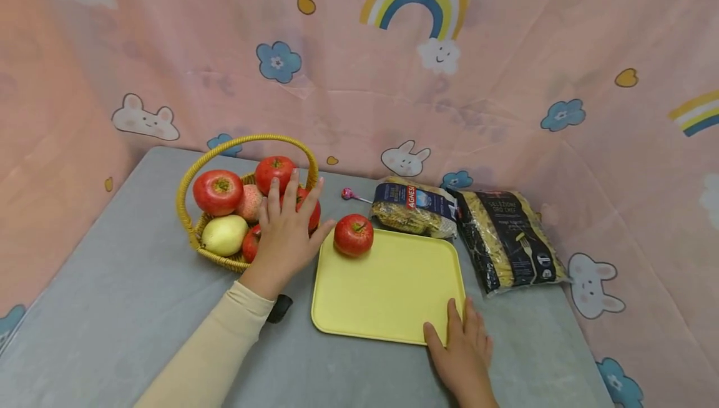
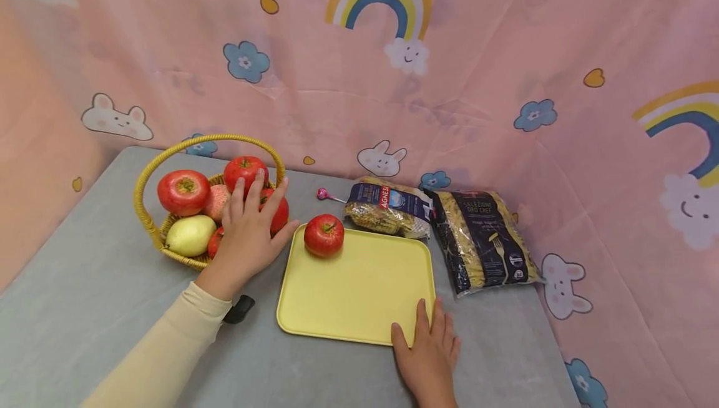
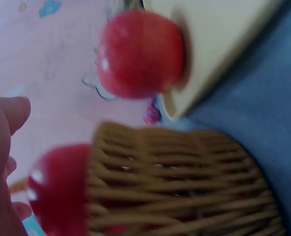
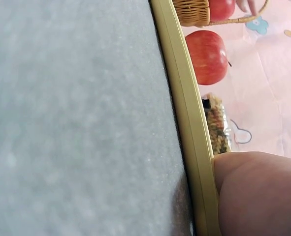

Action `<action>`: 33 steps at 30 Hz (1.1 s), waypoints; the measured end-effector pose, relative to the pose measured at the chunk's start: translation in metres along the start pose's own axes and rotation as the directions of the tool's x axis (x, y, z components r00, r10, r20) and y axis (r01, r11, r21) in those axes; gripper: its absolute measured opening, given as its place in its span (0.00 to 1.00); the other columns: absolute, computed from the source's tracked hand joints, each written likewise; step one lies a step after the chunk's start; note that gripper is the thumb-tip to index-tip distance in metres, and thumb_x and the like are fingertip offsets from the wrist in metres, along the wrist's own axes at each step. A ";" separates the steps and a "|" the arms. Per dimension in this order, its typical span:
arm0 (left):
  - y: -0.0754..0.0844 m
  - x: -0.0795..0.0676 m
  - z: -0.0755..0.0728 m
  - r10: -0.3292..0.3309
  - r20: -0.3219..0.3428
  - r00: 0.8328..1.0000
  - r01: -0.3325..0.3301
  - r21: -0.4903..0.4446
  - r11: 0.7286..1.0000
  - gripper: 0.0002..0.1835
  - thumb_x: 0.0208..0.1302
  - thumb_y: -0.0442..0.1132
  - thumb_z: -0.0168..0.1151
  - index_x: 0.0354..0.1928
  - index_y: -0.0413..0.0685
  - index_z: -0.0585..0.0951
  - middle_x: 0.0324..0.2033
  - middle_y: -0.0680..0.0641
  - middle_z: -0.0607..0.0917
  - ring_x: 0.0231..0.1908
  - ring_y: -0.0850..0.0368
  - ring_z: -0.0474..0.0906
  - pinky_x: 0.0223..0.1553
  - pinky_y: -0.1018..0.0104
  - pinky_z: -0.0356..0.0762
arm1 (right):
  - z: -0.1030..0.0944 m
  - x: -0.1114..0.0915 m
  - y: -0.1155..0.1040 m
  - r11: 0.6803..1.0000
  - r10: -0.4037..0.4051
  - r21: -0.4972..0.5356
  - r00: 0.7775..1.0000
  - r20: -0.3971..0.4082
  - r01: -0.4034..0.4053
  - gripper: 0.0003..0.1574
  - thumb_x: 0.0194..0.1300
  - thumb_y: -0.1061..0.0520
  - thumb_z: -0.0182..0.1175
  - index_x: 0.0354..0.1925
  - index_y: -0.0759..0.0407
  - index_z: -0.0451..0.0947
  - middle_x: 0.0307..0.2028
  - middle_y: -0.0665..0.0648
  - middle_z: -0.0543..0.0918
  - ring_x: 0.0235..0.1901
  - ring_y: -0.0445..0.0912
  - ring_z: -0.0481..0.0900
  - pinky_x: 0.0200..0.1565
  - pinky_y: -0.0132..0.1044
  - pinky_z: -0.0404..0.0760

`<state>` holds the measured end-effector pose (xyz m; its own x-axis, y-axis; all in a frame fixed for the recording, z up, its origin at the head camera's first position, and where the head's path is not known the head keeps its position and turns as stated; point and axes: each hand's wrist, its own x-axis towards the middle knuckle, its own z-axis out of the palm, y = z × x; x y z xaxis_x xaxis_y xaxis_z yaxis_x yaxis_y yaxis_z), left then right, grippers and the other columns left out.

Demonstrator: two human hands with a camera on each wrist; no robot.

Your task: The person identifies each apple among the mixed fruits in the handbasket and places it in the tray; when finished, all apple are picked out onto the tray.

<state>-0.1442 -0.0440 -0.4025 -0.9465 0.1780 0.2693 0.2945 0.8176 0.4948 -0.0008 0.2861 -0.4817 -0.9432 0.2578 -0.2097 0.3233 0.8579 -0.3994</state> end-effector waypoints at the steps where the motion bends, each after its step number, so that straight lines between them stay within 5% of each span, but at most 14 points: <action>1: -0.003 0.001 0.000 -0.007 0.004 1.000 0.007 -0.006 1.000 0.43 0.76 0.60 0.61 0.86 0.62 0.56 0.84 0.39 0.43 0.81 0.29 0.33 0.72 0.24 0.40 | 0.000 0.000 0.000 1.000 -0.003 -0.002 1.000 -0.002 0.003 0.53 0.79 0.37 0.56 0.82 0.69 0.51 0.82 0.73 0.36 0.79 0.75 0.34 0.68 0.79 0.34; 6: -0.014 0.002 0.006 -0.014 0.016 1.000 0.014 -0.024 1.000 0.42 0.76 0.59 0.61 0.85 0.61 0.57 0.83 0.36 0.46 0.80 0.26 0.35 0.71 0.23 0.46 | 0.003 -0.001 0.000 1.000 -0.003 -0.007 1.000 -0.010 0.003 0.52 0.79 0.38 0.57 0.82 0.69 0.52 0.82 0.74 0.36 0.78 0.75 0.35 0.68 0.79 0.35; 13: -0.014 0.001 0.010 0.000 -0.015 1.000 -0.001 -0.062 0.998 0.37 0.77 0.54 0.63 0.83 0.58 0.64 0.80 0.33 0.54 0.76 0.22 0.46 0.64 0.27 0.68 | 0.004 -0.002 0.000 1.000 0.011 0.011 1.000 -0.007 -0.011 0.53 0.79 0.38 0.57 0.82 0.69 0.52 0.82 0.74 0.36 0.78 0.76 0.34 0.68 0.79 0.33; 25: -0.013 -0.001 0.020 0.004 -0.109 0.994 -0.010 -0.053 0.999 0.28 0.77 0.45 0.63 0.75 0.52 0.73 0.74 0.31 0.60 0.58 0.25 0.64 0.53 0.36 0.74 | 0.003 0.001 0.001 1.000 0.020 0.007 1.000 0.005 -0.020 0.54 0.78 0.38 0.57 0.83 0.68 0.50 0.83 0.73 0.35 0.79 0.75 0.33 0.69 0.78 0.31; 33: 0.018 0.000 0.029 0.110 -0.210 0.972 -0.122 -0.048 0.991 0.26 0.75 0.44 0.67 0.72 0.50 0.75 0.71 0.30 0.63 0.57 0.25 0.65 0.50 0.36 0.76 | 0.003 0.001 0.001 1.000 -0.004 -0.008 1.000 0.001 0.004 0.53 0.80 0.37 0.55 0.83 0.68 0.50 0.83 0.72 0.34 0.79 0.75 0.33 0.69 0.79 0.33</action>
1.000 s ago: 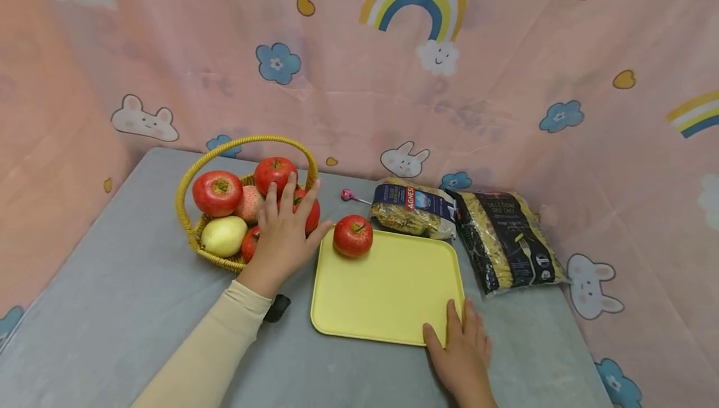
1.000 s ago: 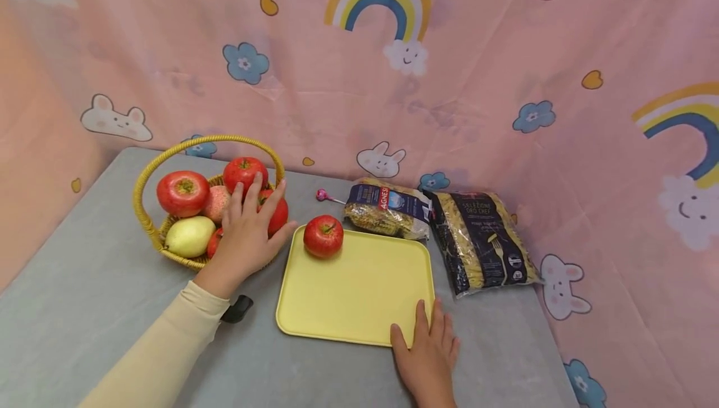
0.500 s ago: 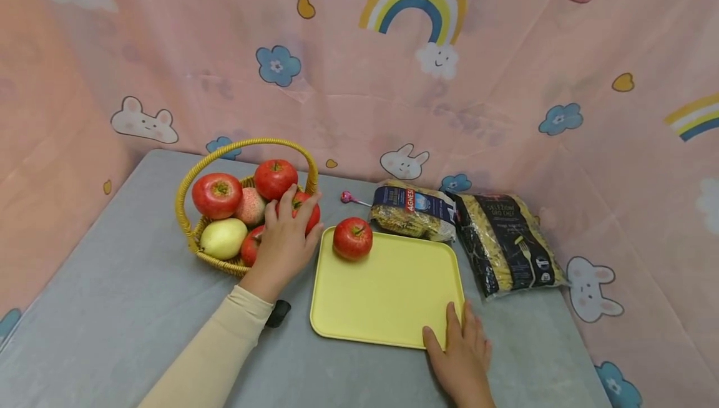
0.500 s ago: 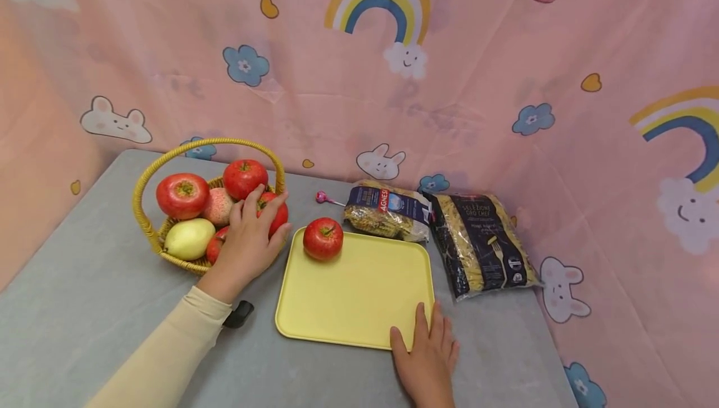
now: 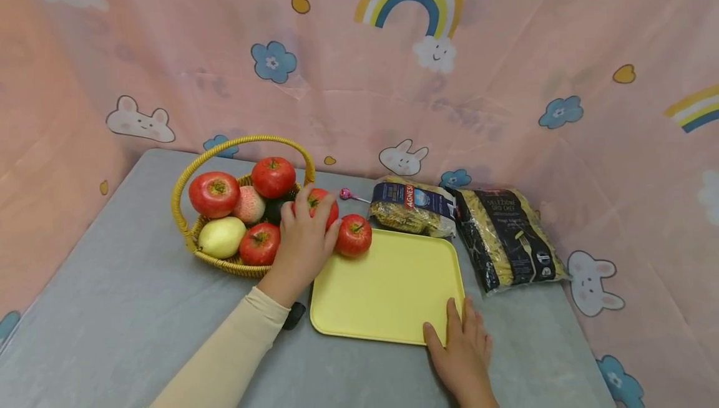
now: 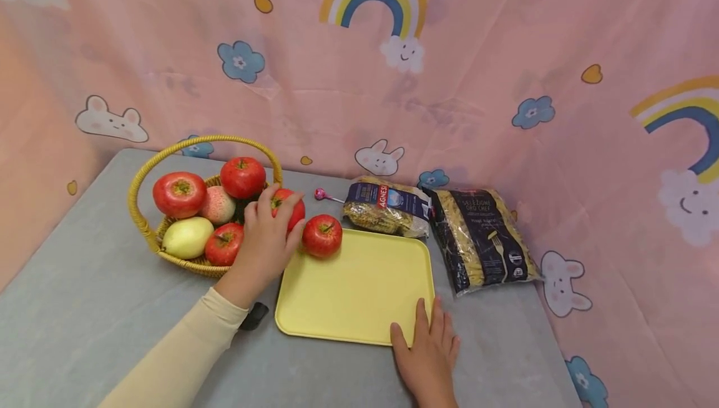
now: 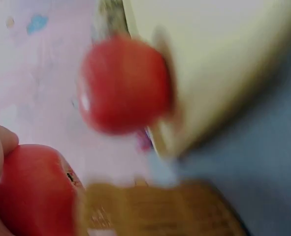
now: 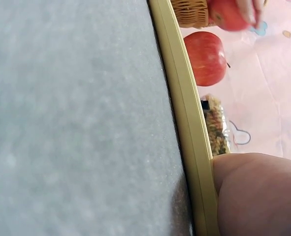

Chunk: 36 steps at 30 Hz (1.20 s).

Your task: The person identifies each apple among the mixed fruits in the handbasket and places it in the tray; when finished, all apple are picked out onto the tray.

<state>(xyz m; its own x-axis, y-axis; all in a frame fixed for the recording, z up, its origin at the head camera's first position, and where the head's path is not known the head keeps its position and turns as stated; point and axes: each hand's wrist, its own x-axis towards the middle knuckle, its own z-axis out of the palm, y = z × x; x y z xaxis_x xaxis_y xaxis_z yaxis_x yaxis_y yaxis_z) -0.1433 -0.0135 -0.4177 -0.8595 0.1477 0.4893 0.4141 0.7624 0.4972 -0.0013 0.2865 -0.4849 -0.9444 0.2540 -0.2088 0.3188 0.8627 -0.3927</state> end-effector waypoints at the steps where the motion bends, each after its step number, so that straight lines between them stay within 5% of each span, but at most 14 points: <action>1: 0.007 0.001 0.004 0.020 -0.002 1.000 -0.020 -0.013 1.000 0.27 0.75 0.44 0.68 0.72 0.51 0.75 0.71 0.31 0.64 0.57 0.25 0.65 0.51 0.36 0.76 | 0.000 0.000 0.000 1.000 -0.005 -0.002 1.000 -0.002 0.005 0.53 0.80 0.36 0.55 0.83 0.68 0.50 0.83 0.72 0.35 0.79 0.75 0.33 0.69 0.79 0.33; 6: 0.045 0.001 0.028 0.114 0.067 0.991 -0.113 -0.022 0.993 0.25 0.76 0.46 0.67 0.71 0.54 0.76 0.72 0.33 0.66 0.59 0.28 0.67 0.54 0.36 0.76 | -0.001 -0.001 0.000 1.000 -0.024 0.000 1.000 -0.011 0.024 0.53 0.79 0.37 0.56 0.83 0.68 0.51 0.83 0.73 0.36 0.79 0.75 0.34 0.69 0.79 0.33; 11: 0.077 0.002 0.059 0.210 0.198 0.957 -0.220 0.028 0.975 0.25 0.78 0.51 0.63 0.73 0.59 0.76 0.74 0.36 0.66 0.62 0.28 0.69 0.60 0.37 0.76 | -0.002 0.000 -0.001 0.999 -0.035 -0.011 0.999 -0.026 0.034 0.53 0.79 0.38 0.56 0.82 0.69 0.52 0.82 0.73 0.37 0.78 0.76 0.35 0.69 0.78 0.35; 19: 0.089 0.000 0.103 0.212 0.361 0.908 -0.262 0.095 0.960 0.27 0.78 0.56 0.61 0.75 0.68 0.74 0.74 0.42 0.67 0.63 0.36 0.69 0.59 0.47 0.77 | -0.004 0.000 -0.003 0.999 -0.036 -0.009 0.999 -0.018 0.036 0.53 0.79 0.37 0.56 0.82 0.69 0.52 0.83 0.73 0.36 0.79 0.75 0.35 0.68 0.79 0.35; 29: 0.088 -0.007 0.111 0.191 0.467 0.863 -0.317 0.209 0.925 0.30 0.77 0.57 0.62 0.78 0.72 0.71 0.79 0.45 0.63 0.71 0.35 0.65 0.65 0.48 0.73 | -0.002 0.000 -0.001 1.000 -0.012 -0.002 1.000 0.018 0.012 0.54 0.80 0.35 0.54 0.83 0.68 0.50 0.83 0.72 0.34 0.79 0.75 0.32 0.68 0.79 0.33; 36: 0.093 -0.012 0.111 0.170 0.487 0.857 -0.334 0.272 0.902 0.31 0.77 0.60 0.61 0.78 0.74 0.70 0.81 0.46 0.60 0.74 0.33 0.63 0.67 0.48 0.71 | -0.002 0.001 0.002 1.000 -0.003 0.011 1.000 0.023 0.003 0.54 0.80 0.36 0.55 0.83 0.69 0.49 0.83 0.72 0.33 0.79 0.75 0.31 0.68 0.79 0.31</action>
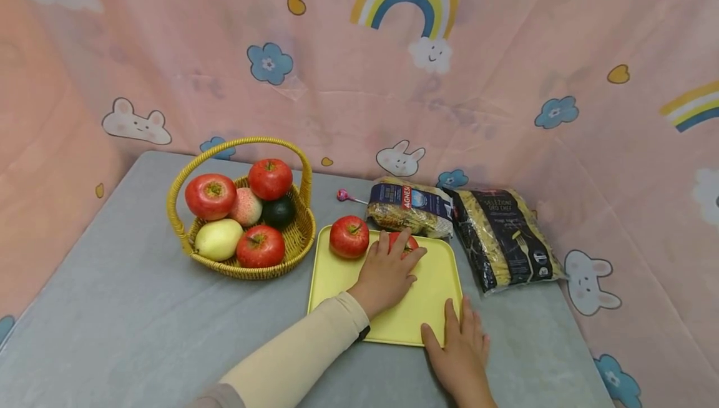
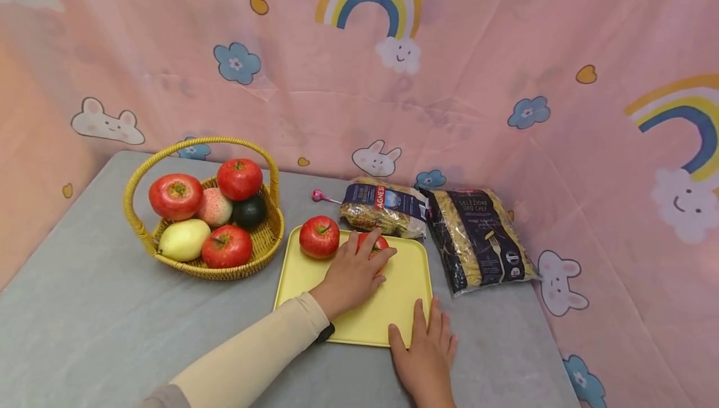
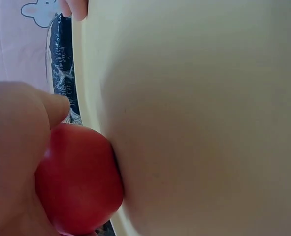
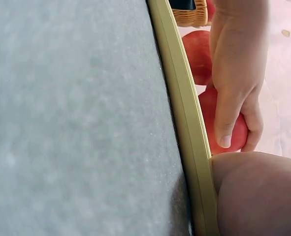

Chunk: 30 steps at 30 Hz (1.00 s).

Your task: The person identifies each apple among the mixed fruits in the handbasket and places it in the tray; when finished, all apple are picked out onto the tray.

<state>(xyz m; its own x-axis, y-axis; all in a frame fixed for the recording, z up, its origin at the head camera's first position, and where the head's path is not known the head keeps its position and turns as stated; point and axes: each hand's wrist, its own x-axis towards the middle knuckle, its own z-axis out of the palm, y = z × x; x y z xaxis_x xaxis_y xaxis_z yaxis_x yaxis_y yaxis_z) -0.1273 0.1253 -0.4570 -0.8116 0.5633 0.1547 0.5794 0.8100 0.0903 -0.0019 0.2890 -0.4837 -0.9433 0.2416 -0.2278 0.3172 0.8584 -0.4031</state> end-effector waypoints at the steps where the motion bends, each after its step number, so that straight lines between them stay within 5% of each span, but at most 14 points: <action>1: 0.001 0.000 0.000 -0.004 0.008 1.000 0.004 0.001 1.000 0.31 0.76 0.61 0.61 0.78 0.74 0.70 0.81 0.46 0.60 0.74 0.33 0.62 0.67 0.48 0.71 | 0.000 0.000 0.000 1.000 0.002 0.000 1.000 0.002 -0.002 0.54 0.80 0.36 0.55 0.83 0.68 0.49 0.83 0.72 0.33 0.79 0.75 0.31 0.68 0.79 0.31; 6: 0.002 0.001 0.004 -0.010 0.026 1.000 0.009 0.032 0.999 0.34 0.75 0.65 0.59 0.80 0.75 0.67 0.82 0.46 0.57 0.76 0.31 0.59 0.68 0.46 0.68 | -0.001 -0.001 -0.002 1.000 0.001 -0.005 1.000 0.000 -0.001 0.54 0.80 0.36 0.55 0.83 0.69 0.49 0.83 0.73 0.34 0.79 0.75 0.31 0.68 0.79 0.32; 10: 0.000 0.000 0.001 0.010 0.029 1.000 -0.012 0.059 0.998 0.39 0.73 0.71 0.57 0.82 0.77 0.63 0.83 0.47 0.54 0.79 0.33 0.52 0.75 0.41 0.57 | -0.001 -0.001 -0.003 1.000 -0.004 -0.009 1.000 -0.002 0.004 0.54 0.80 0.36 0.55 0.83 0.69 0.50 0.83 0.73 0.34 0.79 0.75 0.32 0.68 0.79 0.32; 14: -0.002 -0.003 -0.011 0.075 -0.048 0.996 -0.072 0.070 0.995 0.44 0.70 0.75 0.55 0.84 0.77 0.58 0.83 0.45 0.54 0.81 0.35 0.47 0.77 0.37 0.45 | -0.002 0.000 -0.002 1.000 -0.004 -0.011 1.000 0.003 0.004 0.54 0.80 0.36 0.55 0.83 0.70 0.49 0.82 0.74 0.34 0.78 0.76 0.31 0.68 0.80 0.32; 18: -0.008 -0.010 -0.036 0.095 -0.163 0.982 -0.090 0.036 0.995 0.45 0.70 0.75 0.55 0.84 0.75 0.57 0.82 0.44 0.57 0.80 0.35 0.48 0.76 0.34 0.45 | -0.001 0.002 -0.001 1.000 -0.010 -0.019 1.000 0.001 0.010 0.54 0.80 0.36 0.54 0.83 0.70 0.48 0.82 0.74 0.34 0.78 0.76 0.31 0.68 0.80 0.33; 26: -0.048 -0.030 -0.072 -0.062 -0.227 0.972 0.044 -0.085 0.995 0.43 0.72 0.71 0.58 0.84 0.72 0.60 0.83 0.44 0.53 0.80 0.33 0.42 0.74 0.28 0.38 | 0.001 0.001 0.001 0.999 -0.036 -0.006 0.999 -0.035 0.036 0.54 0.79 0.39 0.57 0.82 0.70 0.50 0.82 0.75 0.36 0.78 0.77 0.34 0.68 0.80 0.34; 30: -0.080 -0.048 -0.081 -0.173 -0.262 0.949 0.129 -0.175 0.976 0.42 0.71 0.67 0.63 0.83 0.69 0.63 0.83 0.43 0.53 0.80 0.31 0.40 0.73 0.26 0.35 | 0.000 0.000 0.000 0.999 -0.033 0.008 0.999 -0.025 0.033 0.55 0.79 0.37 0.57 0.83 0.70 0.49 0.82 0.74 0.35 0.78 0.77 0.32 0.68 0.79 0.33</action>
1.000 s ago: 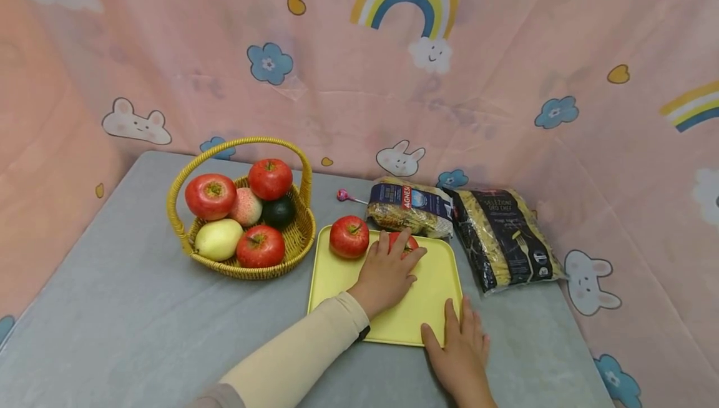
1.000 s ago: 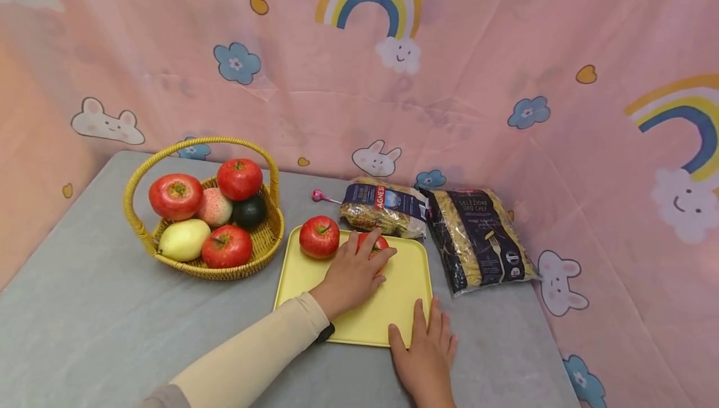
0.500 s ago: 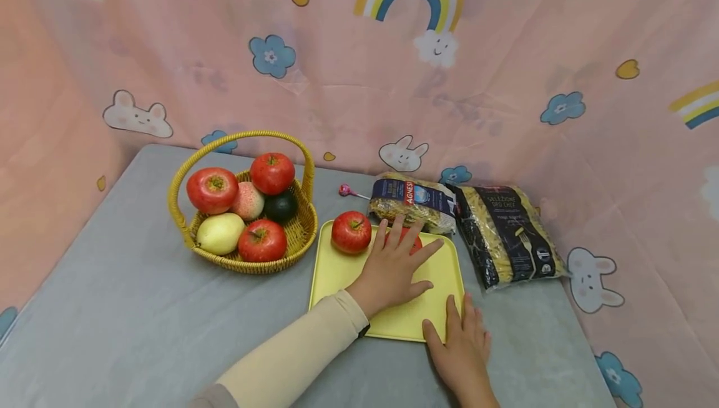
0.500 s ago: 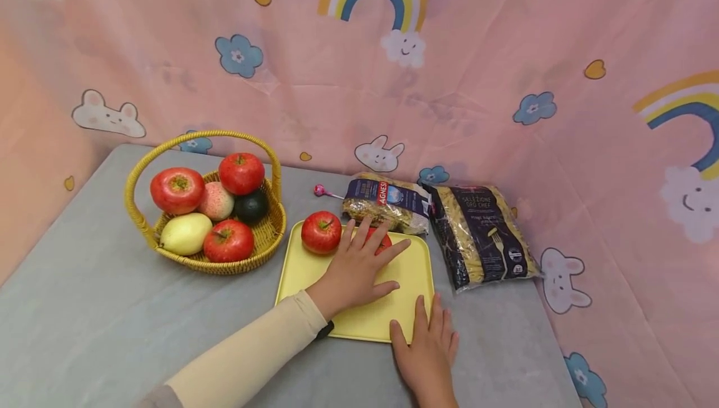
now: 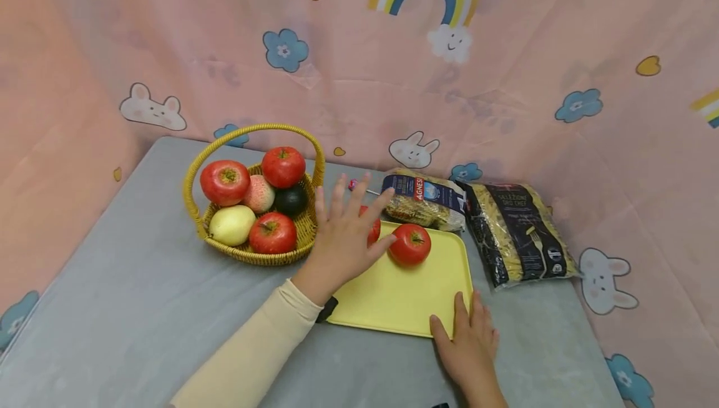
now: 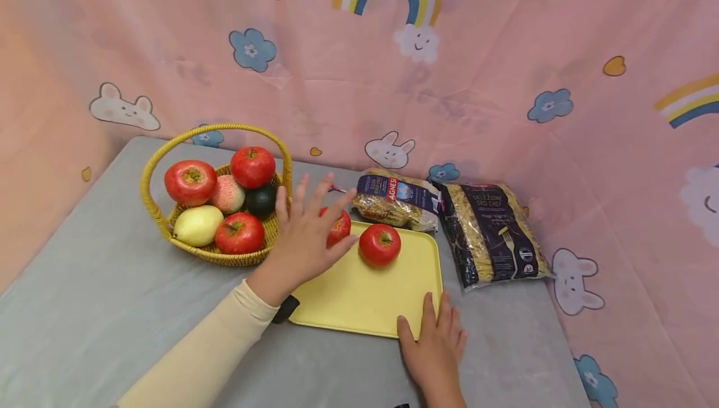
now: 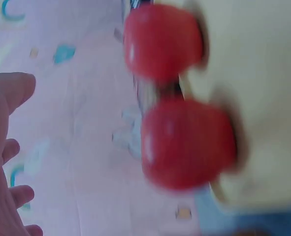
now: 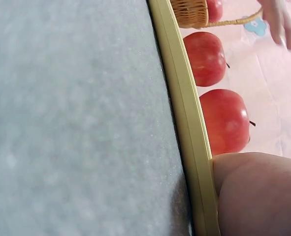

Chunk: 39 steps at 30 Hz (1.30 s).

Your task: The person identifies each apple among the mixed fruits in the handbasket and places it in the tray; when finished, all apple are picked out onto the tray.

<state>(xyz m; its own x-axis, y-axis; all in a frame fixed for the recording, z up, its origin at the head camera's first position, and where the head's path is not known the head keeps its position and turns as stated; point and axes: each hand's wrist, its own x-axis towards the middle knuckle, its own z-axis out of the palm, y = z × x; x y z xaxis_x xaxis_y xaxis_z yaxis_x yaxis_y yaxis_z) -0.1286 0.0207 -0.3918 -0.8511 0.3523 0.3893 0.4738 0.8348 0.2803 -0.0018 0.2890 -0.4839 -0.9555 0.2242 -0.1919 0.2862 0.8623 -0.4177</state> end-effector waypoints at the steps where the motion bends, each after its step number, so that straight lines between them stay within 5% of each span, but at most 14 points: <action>1: -0.009 -0.003 -0.005 -0.027 -0.014 1.000 0.027 -0.013 1.000 0.42 0.71 0.65 0.64 0.82 0.67 0.64 0.83 0.42 0.53 0.80 0.31 0.40 0.73 0.26 0.33 | -0.001 0.000 -0.001 1.000 0.003 -0.001 1.000 0.011 -0.003 0.55 0.79 0.37 0.56 0.83 0.69 0.48 0.82 0.74 0.34 0.78 0.76 0.31 0.68 0.79 0.32; 9: -0.085 -0.020 -0.034 -0.256 -0.129 0.958 0.252 -0.047 0.967 0.38 0.73 0.56 0.65 0.81 0.58 0.66 0.84 0.40 0.46 0.80 0.28 0.31 0.72 0.25 0.26 | -0.004 0.001 -0.005 1.000 0.019 -0.007 0.999 0.029 -0.018 0.55 0.78 0.38 0.57 0.82 0.71 0.48 0.82 0.75 0.34 0.78 0.78 0.31 0.68 0.79 0.33; 17: -0.141 -0.027 -0.049 -0.421 -0.094 0.902 0.415 -0.076 0.907 0.39 0.75 0.51 0.62 0.82 0.50 0.63 0.82 0.33 0.42 0.76 0.24 0.36 0.70 0.23 0.34 | -0.008 0.001 -0.005 1.000 0.024 -0.019 0.998 0.052 -0.023 0.56 0.80 0.36 0.55 0.83 0.70 0.46 0.82 0.74 0.31 0.78 0.77 0.29 0.68 0.79 0.32; 22: -0.155 -0.028 -0.046 -0.434 -0.063 0.899 0.426 -0.104 0.899 0.38 0.74 0.47 0.64 0.81 0.48 0.64 0.81 0.32 0.43 0.74 0.22 0.40 0.68 0.22 0.40 | -0.006 0.000 -0.003 1.000 0.016 -0.016 0.999 0.032 -0.016 0.55 0.79 0.38 0.56 0.83 0.70 0.47 0.82 0.74 0.33 0.78 0.77 0.31 0.68 0.79 0.33; 28: -0.159 -0.030 -0.043 -0.464 -0.105 0.880 0.446 -0.157 0.881 0.34 0.75 0.43 0.64 0.79 0.44 0.67 0.81 0.32 0.44 0.73 0.20 0.42 0.67 0.22 0.47 | -0.003 0.000 -0.002 1.000 0.001 -0.015 1.000 0.022 0.000 0.55 0.79 0.37 0.55 0.83 0.69 0.48 0.82 0.73 0.33 0.78 0.76 0.31 0.69 0.79 0.33; 33: -0.161 -0.030 -0.039 -0.441 -0.144 0.886 0.423 -0.139 0.895 0.33 0.74 0.36 0.65 0.77 0.44 0.69 0.80 0.31 0.48 0.72 0.19 0.45 0.64 0.22 0.54 | -0.003 -0.001 -0.003 1.000 0.006 -0.011 1.000 0.022 -0.006 0.54 0.79 0.37 0.55 0.83 0.70 0.48 0.82 0.73 0.34 0.78 0.76 0.31 0.69 0.78 0.33; 39: -0.164 -0.030 -0.036 -0.419 -0.186 0.889 0.387 -0.183 0.904 0.31 0.73 0.32 0.64 0.76 0.43 0.71 0.78 0.30 0.52 0.72 0.19 0.45 0.66 0.24 0.51 | -0.002 0.000 -0.002 1.000 0.021 -0.007 1.000 0.021 -0.021 0.54 0.79 0.38 0.56 0.83 0.69 0.48 0.82 0.73 0.33 0.78 0.75 0.30 0.69 0.79 0.32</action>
<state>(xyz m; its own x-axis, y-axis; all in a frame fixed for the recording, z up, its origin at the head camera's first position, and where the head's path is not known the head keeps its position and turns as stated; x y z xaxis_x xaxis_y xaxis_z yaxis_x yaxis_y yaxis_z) -0.1727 -0.1419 -0.4180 -0.9127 -0.1153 0.3920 0.1400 0.8131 0.5650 -0.0024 0.2884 -0.4812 -0.9476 0.2325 -0.2191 0.3053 0.8609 -0.4071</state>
